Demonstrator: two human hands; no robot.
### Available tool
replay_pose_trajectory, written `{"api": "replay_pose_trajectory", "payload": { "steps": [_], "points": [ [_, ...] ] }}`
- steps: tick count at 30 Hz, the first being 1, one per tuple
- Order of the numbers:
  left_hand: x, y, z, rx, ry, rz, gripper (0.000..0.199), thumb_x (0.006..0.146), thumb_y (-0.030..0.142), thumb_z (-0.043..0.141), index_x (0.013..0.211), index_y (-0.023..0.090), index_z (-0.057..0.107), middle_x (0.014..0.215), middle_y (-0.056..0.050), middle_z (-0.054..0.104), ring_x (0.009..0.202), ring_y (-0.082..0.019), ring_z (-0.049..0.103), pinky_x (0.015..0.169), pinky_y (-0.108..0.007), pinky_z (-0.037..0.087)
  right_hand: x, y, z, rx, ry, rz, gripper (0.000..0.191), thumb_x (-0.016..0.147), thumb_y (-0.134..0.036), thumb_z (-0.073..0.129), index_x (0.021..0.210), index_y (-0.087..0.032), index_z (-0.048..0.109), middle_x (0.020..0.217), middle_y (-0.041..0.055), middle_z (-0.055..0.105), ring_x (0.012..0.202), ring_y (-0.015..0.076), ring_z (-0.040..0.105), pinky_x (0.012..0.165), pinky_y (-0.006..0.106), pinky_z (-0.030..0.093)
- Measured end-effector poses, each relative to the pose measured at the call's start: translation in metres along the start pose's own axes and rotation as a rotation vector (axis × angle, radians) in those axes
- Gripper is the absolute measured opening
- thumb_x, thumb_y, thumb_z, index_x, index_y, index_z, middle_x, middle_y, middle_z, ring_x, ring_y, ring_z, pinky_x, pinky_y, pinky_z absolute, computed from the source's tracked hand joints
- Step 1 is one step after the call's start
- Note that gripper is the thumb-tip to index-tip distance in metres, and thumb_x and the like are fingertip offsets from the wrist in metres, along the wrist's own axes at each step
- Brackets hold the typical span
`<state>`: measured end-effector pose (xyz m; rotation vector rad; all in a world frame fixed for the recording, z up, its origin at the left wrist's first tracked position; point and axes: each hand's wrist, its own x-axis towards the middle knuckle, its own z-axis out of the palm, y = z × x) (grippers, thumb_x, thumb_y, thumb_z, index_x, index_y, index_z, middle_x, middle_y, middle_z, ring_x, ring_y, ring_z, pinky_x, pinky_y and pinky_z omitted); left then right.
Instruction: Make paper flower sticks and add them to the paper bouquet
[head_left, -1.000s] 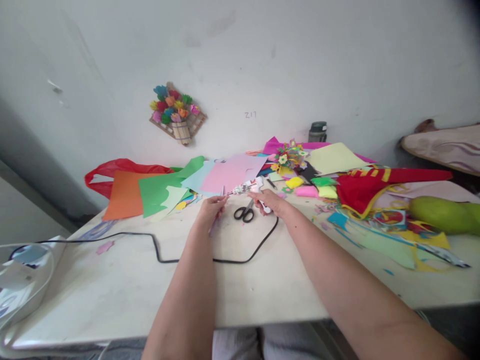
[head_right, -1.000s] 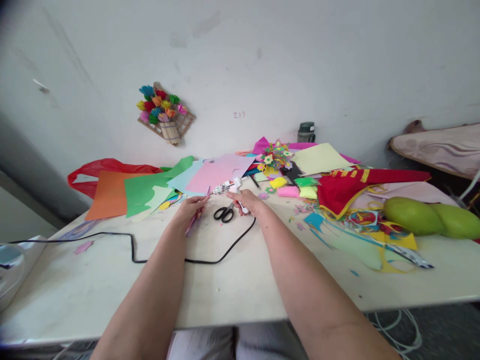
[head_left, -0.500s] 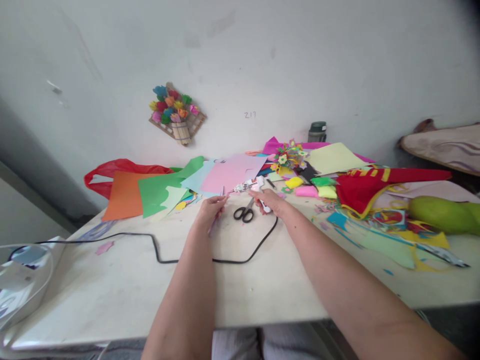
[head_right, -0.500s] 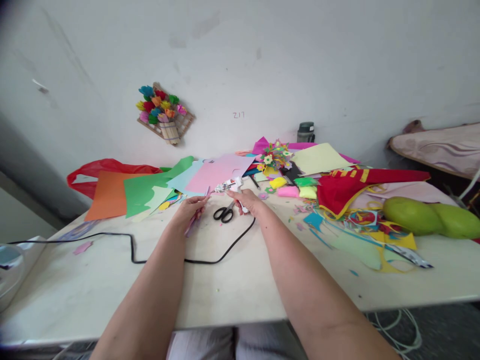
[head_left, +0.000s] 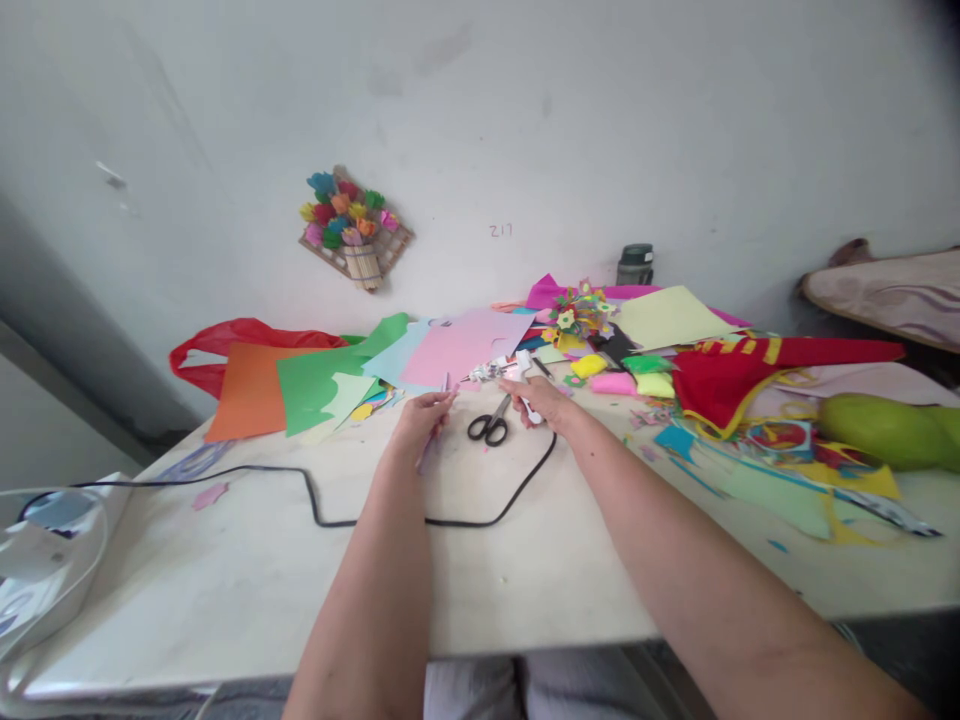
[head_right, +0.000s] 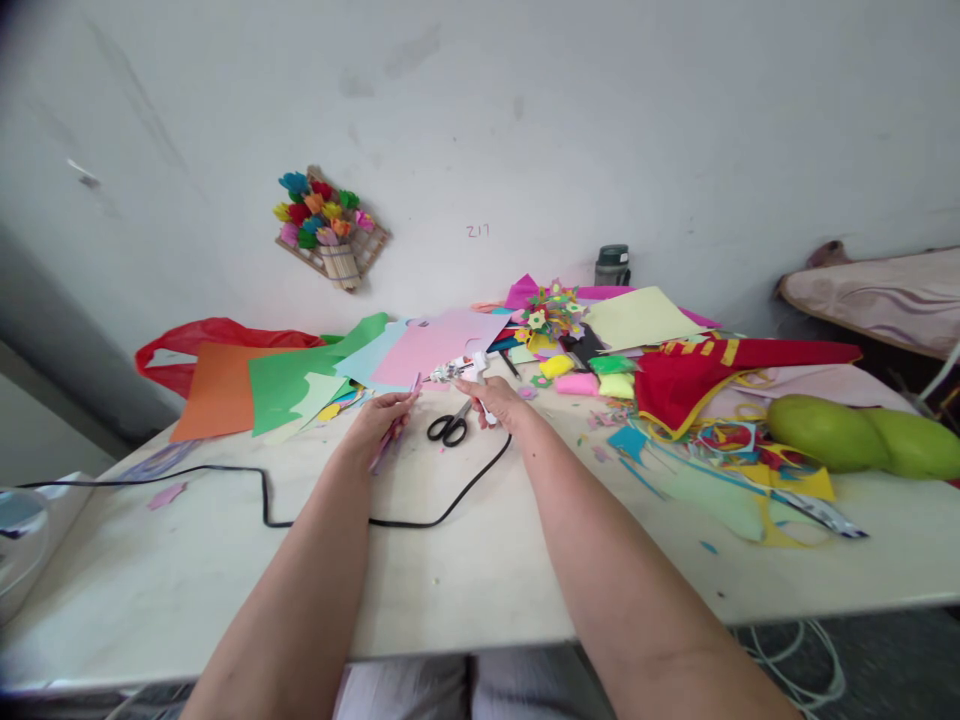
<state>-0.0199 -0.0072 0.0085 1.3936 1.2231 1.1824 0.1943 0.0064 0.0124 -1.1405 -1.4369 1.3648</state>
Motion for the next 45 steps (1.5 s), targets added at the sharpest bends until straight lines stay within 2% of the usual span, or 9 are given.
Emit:
{"api": "replay_pose_trajectory", "payload": {
  "steps": [9,27,35,45],
  "points": [
    [-0.001,0.001,0.000,0.007,0.006,-0.001,0.044,0.061,0.047,0.064,0.089,0.012,0.062,0.048,0.004,0.046,0.036,-0.003,0.034,0.036,-0.018,0.024,-0.004,-0.004,0.002,-0.013,-0.012,0.050,0.042,0.061,-0.054,0.062,0.058,-0.017,0.043,0.043,-0.0061,0.042,0.030,0.0069,0.043,0.029,0.019,0.032],
    [-0.003,0.004,0.001,-0.023,0.009,-0.007,0.043,0.060,0.044,0.065,0.088,0.011,0.062,0.047,0.005,0.046,0.035,-0.003,0.033,0.036,-0.018,0.024,-0.004,-0.005,0.002,0.002,-0.004,0.012,0.040,0.063,-0.052,0.062,0.058,-0.017,0.043,0.041,-0.0060,0.042,0.029,0.0073,0.042,0.029,0.020,0.032],
    [-0.002,0.003,0.000,-0.046,0.018,-0.021,0.040,0.059,0.041,0.067,0.087,0.012,0.063,0.046,0.005,0.046,0.035,-0.003,0.034,0.035,-0.018,0.024,-0.009,-0.008,0.003,-0.004,-0.032,0.008,0.038,0.065,-0.053,0.059,0.071,-0.016,0.050,0.041,-0.0046,0.048,0.029,0.0075,0.042,0.030,0.019,0.032],
    [-0.002,0.004,0.001,-0.045,0.012,-0.032,0.043,0.059,0.042,0.067,0.089,0.012,0.062,0.046,0.005,0.046,0.034,-0.002,0.033,0.035,-0.017,0.024,-0.012,-0.011,0.005,-0.052,-0.066,0.038,0.042,0.066,-0.056,0.057,0.066,-0.014,0.052,0.042,-0.0027,0.050,0.028,0.0068,0.041,0.030,0.019,0.028]
  ]
}}
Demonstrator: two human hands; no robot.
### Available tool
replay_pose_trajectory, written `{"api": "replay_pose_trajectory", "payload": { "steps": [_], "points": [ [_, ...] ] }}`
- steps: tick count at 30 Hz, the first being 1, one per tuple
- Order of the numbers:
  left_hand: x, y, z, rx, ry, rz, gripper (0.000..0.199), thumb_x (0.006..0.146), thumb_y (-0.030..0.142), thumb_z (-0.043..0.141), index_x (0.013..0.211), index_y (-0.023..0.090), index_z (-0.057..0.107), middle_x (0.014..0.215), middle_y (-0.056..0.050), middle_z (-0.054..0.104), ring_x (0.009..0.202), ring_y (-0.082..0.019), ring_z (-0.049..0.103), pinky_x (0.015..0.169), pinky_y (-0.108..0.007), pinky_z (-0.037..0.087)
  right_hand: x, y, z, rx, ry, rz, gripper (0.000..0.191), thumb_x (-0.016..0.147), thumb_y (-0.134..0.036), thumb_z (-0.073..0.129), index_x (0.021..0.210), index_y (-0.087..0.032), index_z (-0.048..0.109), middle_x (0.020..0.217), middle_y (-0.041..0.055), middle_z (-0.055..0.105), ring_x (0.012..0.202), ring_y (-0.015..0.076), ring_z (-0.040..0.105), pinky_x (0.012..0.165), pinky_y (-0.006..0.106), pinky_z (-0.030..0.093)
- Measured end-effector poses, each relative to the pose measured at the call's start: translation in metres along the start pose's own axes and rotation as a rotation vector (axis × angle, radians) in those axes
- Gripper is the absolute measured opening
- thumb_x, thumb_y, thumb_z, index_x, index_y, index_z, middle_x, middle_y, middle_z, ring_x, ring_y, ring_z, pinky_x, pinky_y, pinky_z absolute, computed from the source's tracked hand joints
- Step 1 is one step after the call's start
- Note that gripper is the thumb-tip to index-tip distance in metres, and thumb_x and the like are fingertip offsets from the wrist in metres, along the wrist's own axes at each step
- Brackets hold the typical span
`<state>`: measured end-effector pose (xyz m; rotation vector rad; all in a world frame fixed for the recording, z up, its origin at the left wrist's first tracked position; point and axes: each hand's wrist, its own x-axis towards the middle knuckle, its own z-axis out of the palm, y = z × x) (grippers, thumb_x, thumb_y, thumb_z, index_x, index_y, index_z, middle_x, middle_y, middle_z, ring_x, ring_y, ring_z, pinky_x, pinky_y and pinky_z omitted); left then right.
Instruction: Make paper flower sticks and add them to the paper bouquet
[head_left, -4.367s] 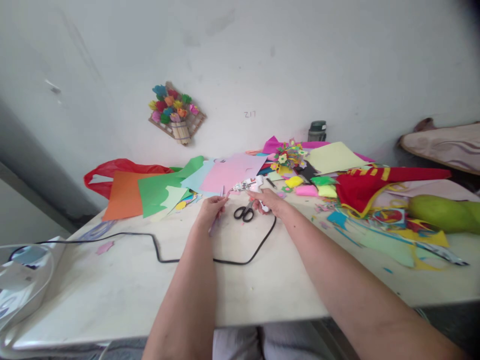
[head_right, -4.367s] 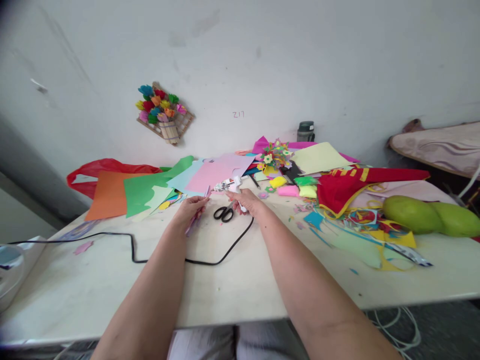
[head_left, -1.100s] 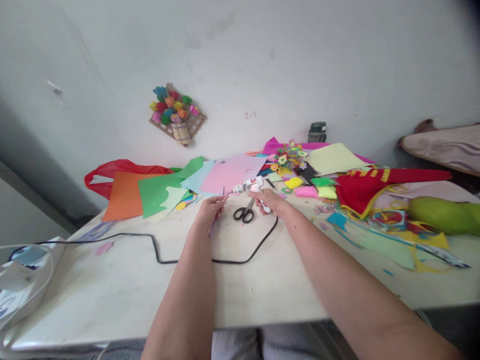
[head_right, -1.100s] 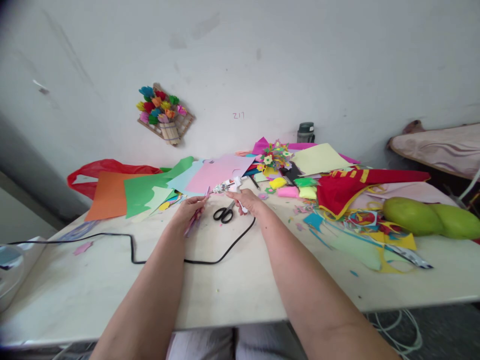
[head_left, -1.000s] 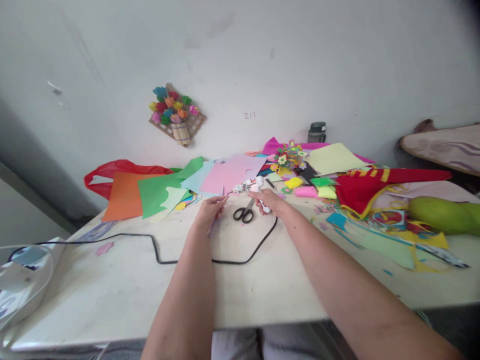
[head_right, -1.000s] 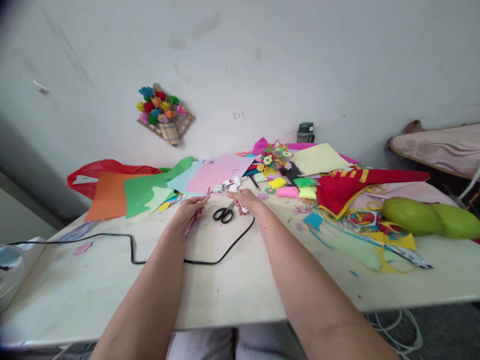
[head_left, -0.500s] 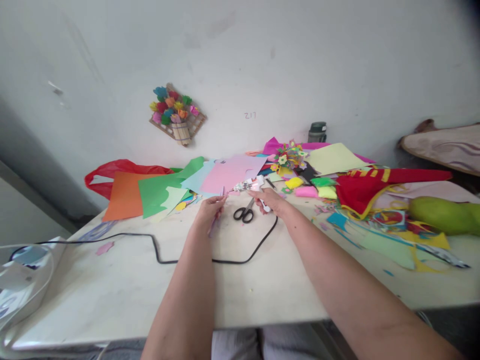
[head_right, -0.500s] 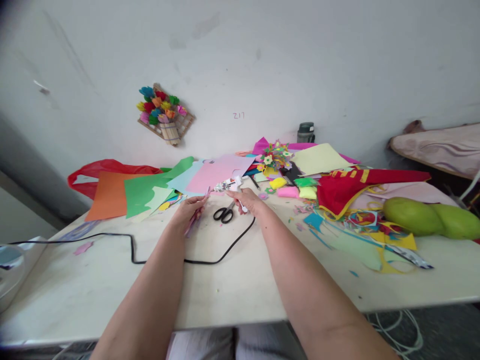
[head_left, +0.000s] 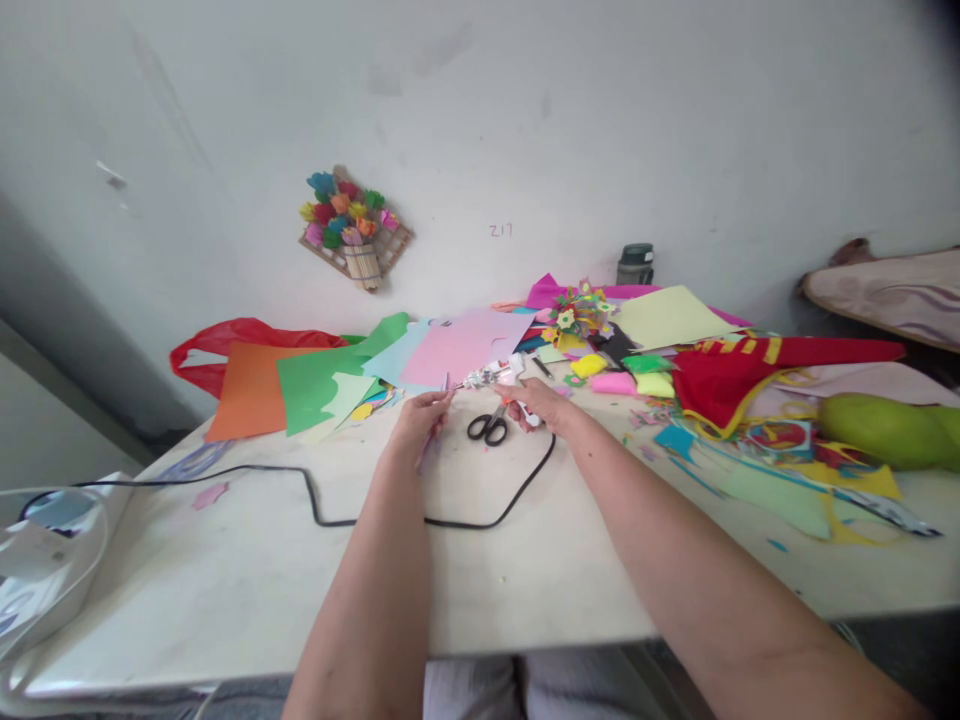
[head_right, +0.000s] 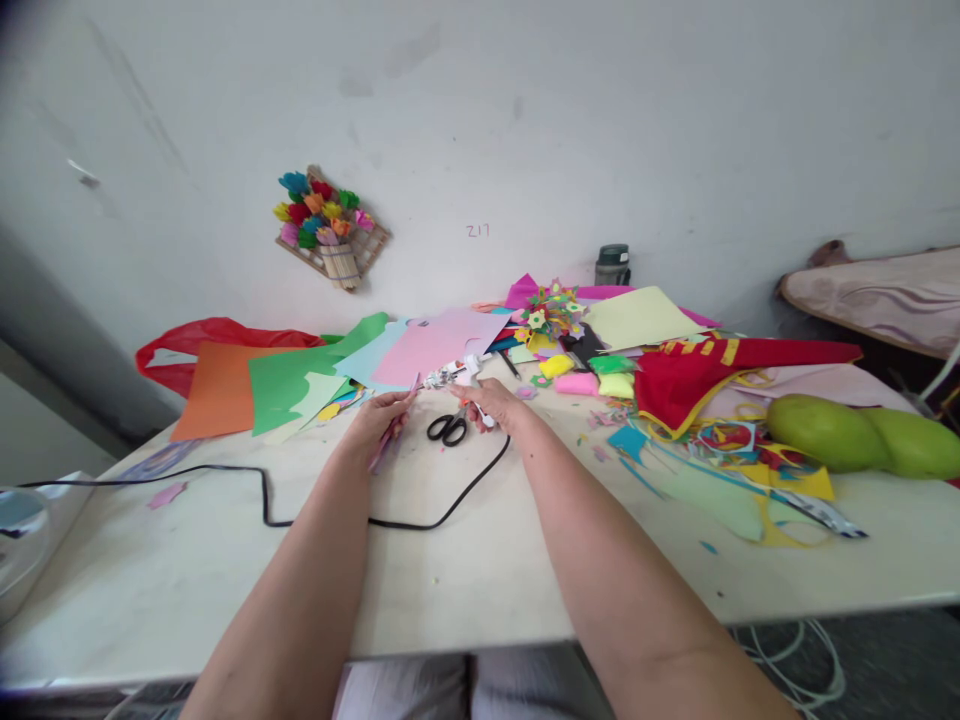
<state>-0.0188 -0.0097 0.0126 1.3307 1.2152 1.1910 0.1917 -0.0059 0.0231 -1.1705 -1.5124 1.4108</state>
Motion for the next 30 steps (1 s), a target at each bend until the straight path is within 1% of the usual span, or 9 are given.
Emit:
{"api": "replay_pose_trajectory", "payload": {
  "steps": [5,11,19,23,30],
  "points": [
    [-0.0003,-0.0006,-0.0001,0.003,-0.008,0.022,0.044,0.059,0.042,0.067,0.089,0.011,0.062,0.047,0.004,0.047,0.035,-0.002,0.034,0.035,-0.017,0.023,0.0056,0.0047,-0.0015,0.018,0.030,0.011,0.041,0.065,-0.055,0.059,0.067,-0.014,0.053,0.043,-0.0029,0.050,0.029,0.0073,0.043,0.029,0.018,0.029],
    [0.0009,-0.0032,-0.0012,0.019,-0.016,0.026,0.044,0.060,0.044,0.066,0.089,0.011,0.062,0.048,0.004,0.047,0.036,-0.002,0.035,0.036,-0.017,0.025,0.0102,0.0084,-0.0019,0.040,0.058,-0.023,0.039,0.068,-0.053,0.057,0.068,-0.014,0.052,0.041,-0.0035,0.049,0.028,0.0079,0.044,0.028,0.019,0.030],
    [0.0007,-0.0019,-0.0005,0.024,-0.010,0.021,0.043,0.061,0.046,0.064,0.087,0.011,0.062,0.048,0.004,0.047,0.035,-0.002,0.034,0.035,-0.017,0.025,0.0093,0.0076,-0.0026,0.062,0.033,-0.033,0.039,0.067,-0.053,0.058,0.068,-0.015,0.051,0.043,-0.0030,0.051,0.028,0.0077,0.043,0.028,0.018,0.031],
    [0.0002,-0.0014,-0.0001,0.017,-0.013,0.026,0.041,0.061,0.044,0.065,0.087,0.011,0.062,0.048,0.004,0.047,0.035,-0.002,0.035,0.035,-0.016,0.025,0.0097,0.0080,-0.0022,0.051,0.029,-0.046,0.039,0.067,-0.054,0.057,0.067,-0.015,0.050,0.042,-0.0030,0.051,0.028,0.0078,0.043,0.028,0.018,0.030],
    [-0.0003,0.0000,0.0009,0.009,-0.008,0.029,0.041,0.060,0.044,0.066,0.085,0.011,0.063,0.047,0.004,0.048,0.034,-0.002,0.034,0.035,-0.017,0.024,0.0055,0.0052,-0.0018,0.027,0.020,-0.018,0.041,0.066,-0.055,0.058,0.069,-0.014,0.052,0.042,-0.0028,0.051,0.028,0.0072,0.042,0.029,0.019,0.030]
  ]
}}
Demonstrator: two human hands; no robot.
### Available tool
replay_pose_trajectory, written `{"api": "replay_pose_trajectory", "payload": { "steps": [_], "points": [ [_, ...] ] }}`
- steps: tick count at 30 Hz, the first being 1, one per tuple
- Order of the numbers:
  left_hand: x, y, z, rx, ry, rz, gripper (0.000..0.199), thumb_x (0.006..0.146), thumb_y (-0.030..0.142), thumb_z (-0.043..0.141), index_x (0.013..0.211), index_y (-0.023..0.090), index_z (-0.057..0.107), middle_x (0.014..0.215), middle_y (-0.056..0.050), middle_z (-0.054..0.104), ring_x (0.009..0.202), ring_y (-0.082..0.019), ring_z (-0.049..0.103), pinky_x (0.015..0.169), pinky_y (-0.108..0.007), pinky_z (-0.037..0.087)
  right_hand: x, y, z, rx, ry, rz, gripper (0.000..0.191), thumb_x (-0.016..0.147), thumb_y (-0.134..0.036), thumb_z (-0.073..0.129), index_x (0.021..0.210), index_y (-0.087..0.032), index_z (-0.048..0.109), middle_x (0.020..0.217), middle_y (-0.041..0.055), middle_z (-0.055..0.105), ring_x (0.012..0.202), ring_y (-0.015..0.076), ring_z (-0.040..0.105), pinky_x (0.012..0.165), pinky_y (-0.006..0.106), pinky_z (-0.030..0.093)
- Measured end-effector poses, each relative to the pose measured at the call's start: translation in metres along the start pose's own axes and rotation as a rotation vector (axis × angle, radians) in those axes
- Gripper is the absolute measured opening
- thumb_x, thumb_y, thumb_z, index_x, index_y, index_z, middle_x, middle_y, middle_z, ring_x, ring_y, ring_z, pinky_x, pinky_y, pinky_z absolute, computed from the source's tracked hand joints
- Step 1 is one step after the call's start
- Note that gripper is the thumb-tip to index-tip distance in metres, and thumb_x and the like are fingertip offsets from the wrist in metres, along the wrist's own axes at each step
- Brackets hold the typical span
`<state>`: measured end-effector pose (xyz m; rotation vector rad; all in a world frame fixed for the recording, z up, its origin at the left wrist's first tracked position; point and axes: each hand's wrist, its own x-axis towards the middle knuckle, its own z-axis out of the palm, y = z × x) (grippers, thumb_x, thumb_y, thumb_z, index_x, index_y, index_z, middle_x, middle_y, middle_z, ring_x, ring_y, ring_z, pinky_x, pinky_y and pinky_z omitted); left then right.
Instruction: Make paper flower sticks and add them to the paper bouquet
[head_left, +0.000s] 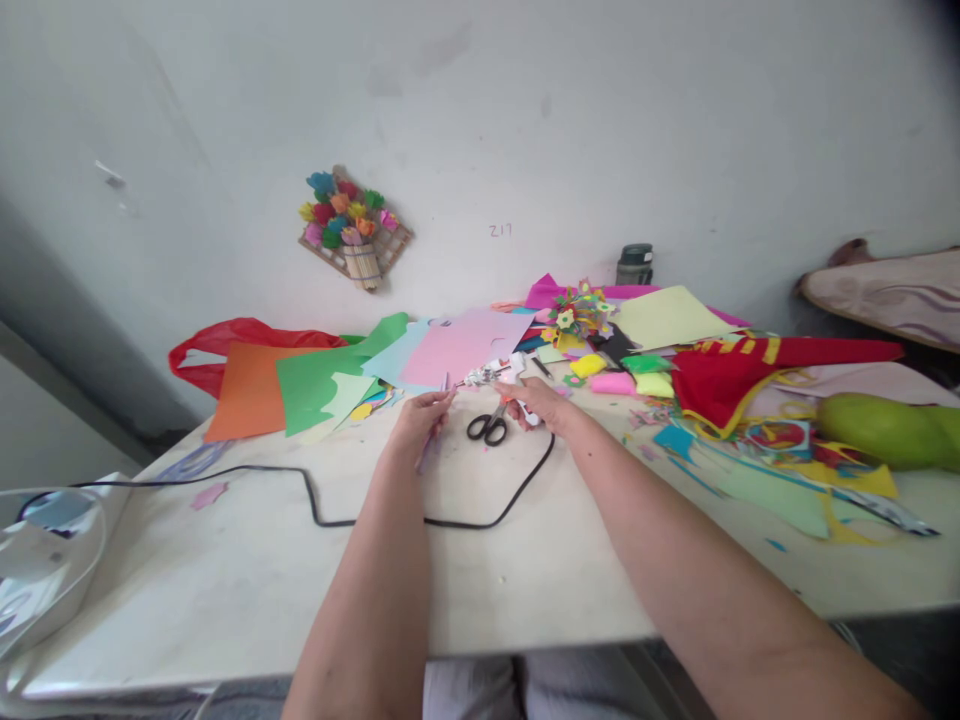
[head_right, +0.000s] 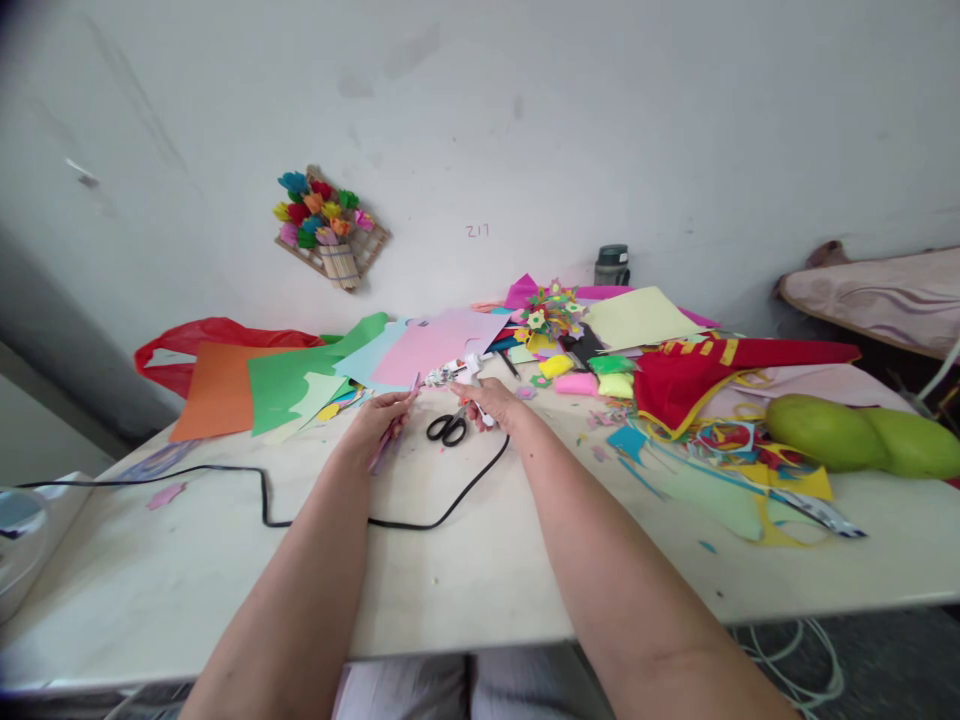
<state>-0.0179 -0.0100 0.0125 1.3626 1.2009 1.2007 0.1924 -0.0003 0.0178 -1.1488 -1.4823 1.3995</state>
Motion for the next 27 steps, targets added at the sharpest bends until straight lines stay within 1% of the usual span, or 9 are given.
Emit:
{"api": "replay_pose_trajectory", "payload": {
  "steps": [7,13,19,24,27],
  "points": [
    [-0.0012,0.0014,0.0001,-0.007,0.004,-0.018,0.041,0.058,0.042,0.067,0.085,0.012,0.062,0.047,0.005,0.047,0.034,-0.002,0.034,0.035,-0.017,0.023,-0.0019,-0.0028,0.0000,-0.037,0.011,0.041,0.042,0.066,-0.055,0.058,0.071,-0.013,0.054,0.043,-0.0026,0.051,0.028,0.0071,0.042,0.030,0.019,0.028],
    [-0.0011,0.0015,0.0001,-0.021,-0.006,-0.002,0.041,0.060,0.043,0.066,0.086,0.011,0.062,0.048,0.004,0.047,0.035,-0.002,0.035,0.035,-0.017,0.024,0.0007,0.0000,0.0012,-0.022,0.022,0.019,0.039,0.069,-0.053,0.056,0.070,-0.014,0.053,0.043,-0.0027,0.051,0.029,0.0072,0.042,0.030,0.019,0.028],
    [-0.0011,0.0005,-0.0003,-0.027,-0.020,-0.011,0.041,0.059,0.042,0.067,0.086,0.012,0.063,0.047,0.005,0.047,0.035,-0.002,0.034,0.035,-0.017,0.024,0.0034,0.0024,0.0011,0.008,0.047,-0.031,0.039,0.068,-0.054,0.056,0.069,-0.015,0.052,0.043,-0.0027,0.051,0.028,0.0074,0.043,0.029,0.019,0.030],
    [-0.0018,0.0008,-0.0009,-0.023,-0.026,-0.014,0.041,0.060,0.042,0.067,0.086,0.011,0.063,0.047,0.004,0.047,0.035,-0.002,0.034,0.035,-0.017,0.023,0.0059,0.0039,-0.0002,0.039,0.076,-0.099,0.039,0.068,-0.053,0.056,0.074,-0.015,0.053,0.044,-0.0030,0.052,0.028,0.0080,0.043,0.028,0.019,0.029],
    [-0.0006,0.0029,-0.0022,-0.029,0.006,0.010,0.040,0.059,0.043,0.066,0.084,0.012,0.063,0.046,0.005,0.046,0.034,-0.002,0.034,0.035,-0.017,0.023,0.0069,0.0039,-0.0003,0.041,0.119,-0.135,0.036,0.067,-0.050,0.058,0.075,-0.015,0.053,0.043,-0.0037,0.052,0.028,0.0080,0.043,0.028,0.018,0.028]
  ]
}}
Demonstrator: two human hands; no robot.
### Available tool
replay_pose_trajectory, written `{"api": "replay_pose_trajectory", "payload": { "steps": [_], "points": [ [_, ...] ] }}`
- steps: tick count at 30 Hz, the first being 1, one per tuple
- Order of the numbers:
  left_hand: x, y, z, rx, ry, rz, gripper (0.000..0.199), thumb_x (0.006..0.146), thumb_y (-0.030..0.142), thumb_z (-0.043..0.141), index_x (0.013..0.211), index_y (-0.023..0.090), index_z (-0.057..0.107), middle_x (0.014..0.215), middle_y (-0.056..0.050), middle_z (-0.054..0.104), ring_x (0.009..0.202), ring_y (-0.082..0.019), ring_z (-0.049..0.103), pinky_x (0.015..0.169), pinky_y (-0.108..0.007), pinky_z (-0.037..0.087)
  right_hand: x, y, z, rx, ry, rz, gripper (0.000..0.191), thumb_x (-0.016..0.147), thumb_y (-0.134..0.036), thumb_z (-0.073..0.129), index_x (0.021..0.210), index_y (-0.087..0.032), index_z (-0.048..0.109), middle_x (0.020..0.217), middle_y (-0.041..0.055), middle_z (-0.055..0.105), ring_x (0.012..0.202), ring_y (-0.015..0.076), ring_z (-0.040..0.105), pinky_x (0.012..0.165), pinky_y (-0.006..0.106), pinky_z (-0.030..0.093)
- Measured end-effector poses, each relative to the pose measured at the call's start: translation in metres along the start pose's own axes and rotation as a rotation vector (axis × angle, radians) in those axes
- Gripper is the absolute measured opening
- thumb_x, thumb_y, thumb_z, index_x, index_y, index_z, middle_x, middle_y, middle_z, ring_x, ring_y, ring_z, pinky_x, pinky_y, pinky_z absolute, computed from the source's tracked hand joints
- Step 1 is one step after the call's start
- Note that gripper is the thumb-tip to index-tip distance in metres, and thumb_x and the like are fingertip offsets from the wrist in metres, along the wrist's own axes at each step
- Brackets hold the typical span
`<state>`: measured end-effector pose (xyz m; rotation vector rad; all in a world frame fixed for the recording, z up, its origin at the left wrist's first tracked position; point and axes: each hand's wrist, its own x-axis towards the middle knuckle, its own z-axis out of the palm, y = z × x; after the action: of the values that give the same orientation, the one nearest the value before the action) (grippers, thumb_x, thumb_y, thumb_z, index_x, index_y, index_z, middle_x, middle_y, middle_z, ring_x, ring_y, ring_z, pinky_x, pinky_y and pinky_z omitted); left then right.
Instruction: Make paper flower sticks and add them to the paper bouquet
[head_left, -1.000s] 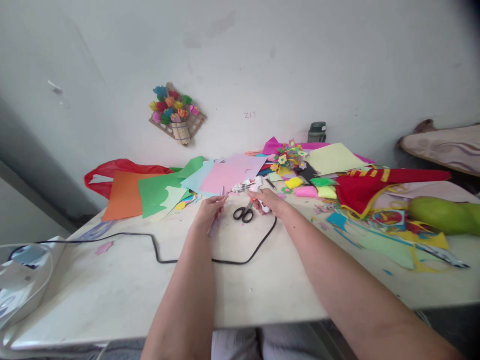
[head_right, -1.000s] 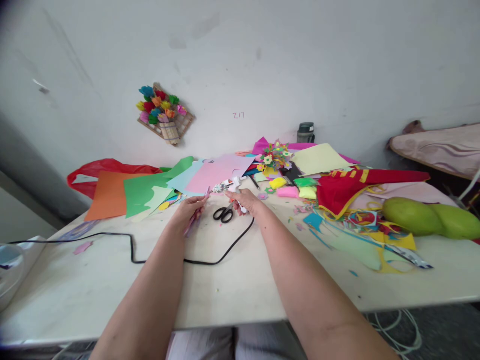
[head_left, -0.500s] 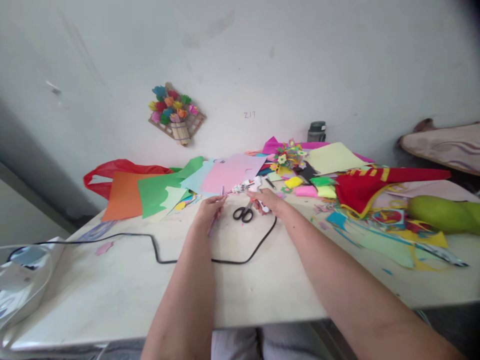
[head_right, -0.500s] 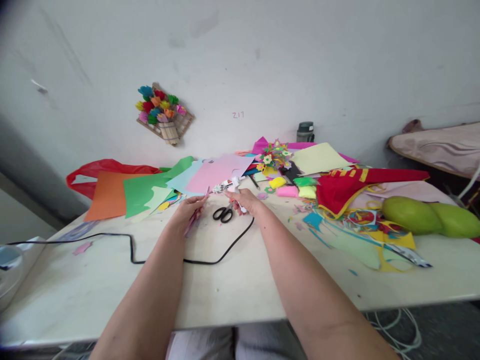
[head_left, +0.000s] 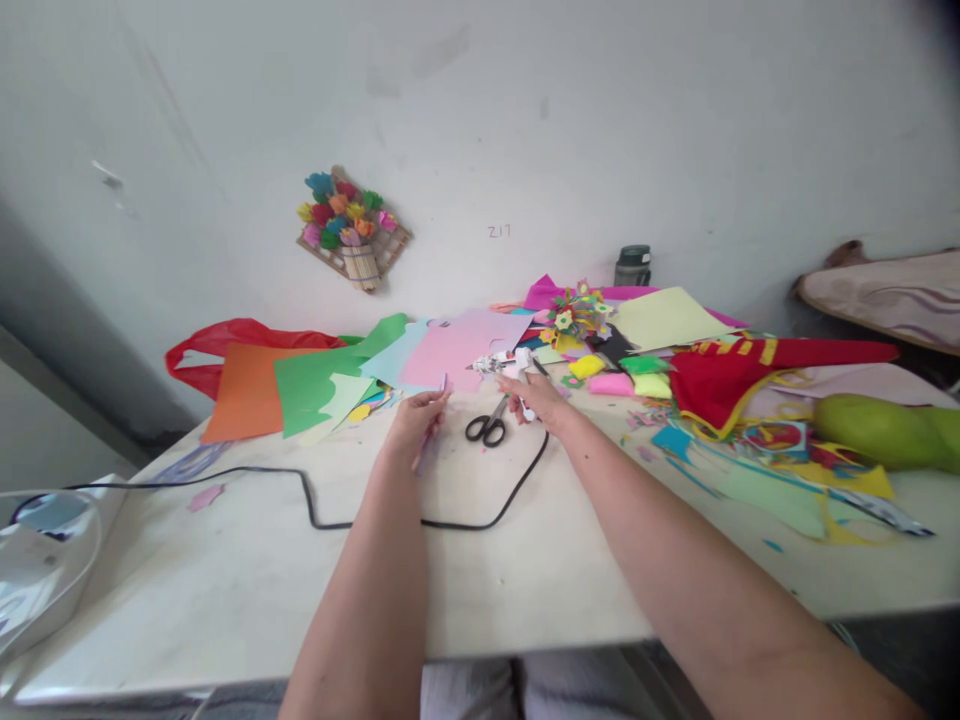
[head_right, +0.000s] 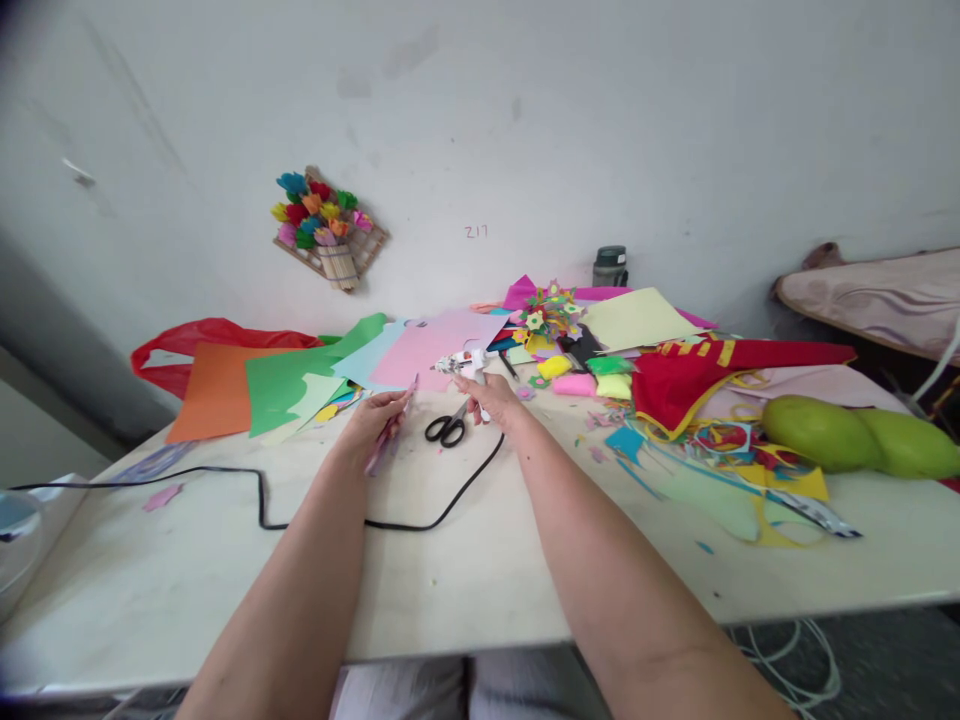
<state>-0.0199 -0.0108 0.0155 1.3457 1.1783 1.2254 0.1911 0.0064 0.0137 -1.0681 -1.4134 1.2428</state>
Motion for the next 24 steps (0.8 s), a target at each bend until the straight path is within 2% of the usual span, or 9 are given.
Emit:
{"api": "replay_pose_trajectory", "payload": {
  "steps": [3,7,15,20,24],
  "points": [
    [0.002,0.003,-0.001,-0.003,0.064,0.059,0.041,0.059,0.046,0.065,0.082,0.012,0.063,0.045,0.005,0.045,0.034,-0.003,0.034,0.034,-0.017,0.024,0.000,-0.001,0.001,0.003,0.027,-0.003,0.035,0.067,-0.049,0.058,0.076,-0.015,0.054,0.042,-0.0037,0.051,0.029,0.0079,0.044,0.028,0.018,0.028],
    [0.003,0.007,-0.001,-0.015,0.095,0.110,0.039,0.060,0.046,0.065,0.079,0.012,0.062,0.044,0.005,0.046,0.033,-0.003,0.035,0.034,-0.018,0.024,-0.003,-0.004,0.005,0.120,-0.025,0.003,0.032,0.069,-0.044,0.056,0.079,-0.015,0.053,0.042,-0.0039,0.051,0.029,0.0074,0.042,0.029,0.018,0.028],
    [0.003,0.014,-0.001,-0.093,0.124,0.133,0.033,0.062,0.040,0.065,0.077,0.011,0.059,0.044,0.004,0.048,0.033,-0.003,0.036,0.033,-0.016,0.023,-0.006,-0.005,0.014,0.270,-0.082,-0.031,0.015,0.061,-0.023,0.053,0.072,-0.015,0.049,0.049,-0.0022,0.055,0.029,0.0086,0.043,0.028,0.019,0.027],
    [0.004,0.022,-0.003,-0.135,0.182,0.122,0.034,0.060,0.038,0.066,0.078,0.010,0.058,0.043,0.004,0.048,0.032,-0.003,0.036,0.032,-0.016,0.023,-0.008,-0.004,0.022,0.325,-0.143,-0.029,0.015,0.063,-0.023,0.050,0.075,-0.013,0.050,0.055,-0.0005,0.056,0.032,0.0080,0.045,0.031,0.020,0.030],
    [0.006,0.027,-0.005,-0.163,0.267,0.141,0.035,0.058,0.038,0.067,0.078,0.011,0.059,0.042,0.005,0.047,0.032,-0.004,0.036,0.032,-0.016,0.025,-0.009,-0.003,0.034,0.236,-0.150,-0.019,0.017,0.068,-0.028,0.054,0.078,-0.015,0.050,0.068,0.0012,0.059,0.040,0.0067,0.048,0.035,0.019,0.036]
  ]
}}
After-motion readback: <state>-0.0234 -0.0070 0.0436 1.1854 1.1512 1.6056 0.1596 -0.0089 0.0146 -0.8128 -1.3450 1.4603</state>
